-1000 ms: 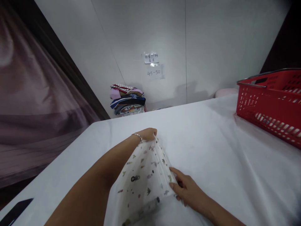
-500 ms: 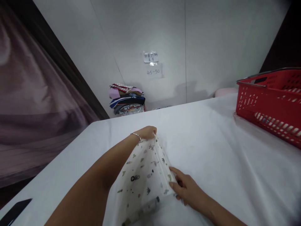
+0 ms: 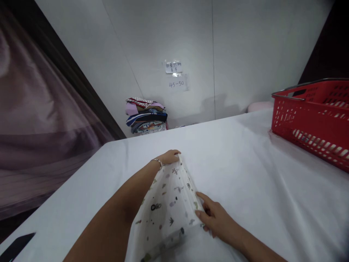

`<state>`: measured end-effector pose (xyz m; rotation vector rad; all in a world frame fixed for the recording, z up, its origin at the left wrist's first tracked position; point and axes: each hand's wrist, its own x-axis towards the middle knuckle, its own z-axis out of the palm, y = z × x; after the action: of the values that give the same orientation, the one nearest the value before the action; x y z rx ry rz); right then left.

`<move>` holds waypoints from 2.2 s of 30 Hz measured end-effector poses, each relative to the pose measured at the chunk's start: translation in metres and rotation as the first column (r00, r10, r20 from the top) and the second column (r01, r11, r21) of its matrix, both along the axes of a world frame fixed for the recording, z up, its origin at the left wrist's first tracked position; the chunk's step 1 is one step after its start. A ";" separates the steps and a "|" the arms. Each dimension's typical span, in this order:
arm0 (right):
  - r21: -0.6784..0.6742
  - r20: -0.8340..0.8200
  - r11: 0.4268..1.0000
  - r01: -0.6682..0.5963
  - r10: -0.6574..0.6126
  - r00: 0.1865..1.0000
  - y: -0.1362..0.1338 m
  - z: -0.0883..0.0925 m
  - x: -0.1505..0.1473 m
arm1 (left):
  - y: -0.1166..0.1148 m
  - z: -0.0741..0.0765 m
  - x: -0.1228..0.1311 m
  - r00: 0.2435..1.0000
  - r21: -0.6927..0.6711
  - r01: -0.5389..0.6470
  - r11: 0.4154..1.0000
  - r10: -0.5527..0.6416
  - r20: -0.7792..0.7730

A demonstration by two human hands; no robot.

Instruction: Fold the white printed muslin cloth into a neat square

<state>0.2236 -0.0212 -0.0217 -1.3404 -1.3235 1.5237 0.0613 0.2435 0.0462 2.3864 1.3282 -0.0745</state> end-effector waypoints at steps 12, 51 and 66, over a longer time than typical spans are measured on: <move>0.000 -0.019 1.000 0.005 -0.005 1.000 0.000 0.003 -0.001 | -0.013 -0.021 -0.010 0.997 0.233 -0.038 0.972 0.020 0.076; 0.004 0.045 0.999 -0.042 0.042 0.998 -0.002 0.011 0.002 | -0.060 -0.026 0.002 0.994 0.297 -0.041 0.954 0.069 -0.082; 0.055 0.050 0.998 -0.044 0.041 0.998 -0.003 0.011 0.002 | -0.099 -0.042 -0.015 0.999 0.309 -0.024 0.951 0.036 -0.032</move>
<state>0.2259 -0.0246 -0.0108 -1.3296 -1.4233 1.4791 0.0460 0.1448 0.0041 2.6308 1.4875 0.1063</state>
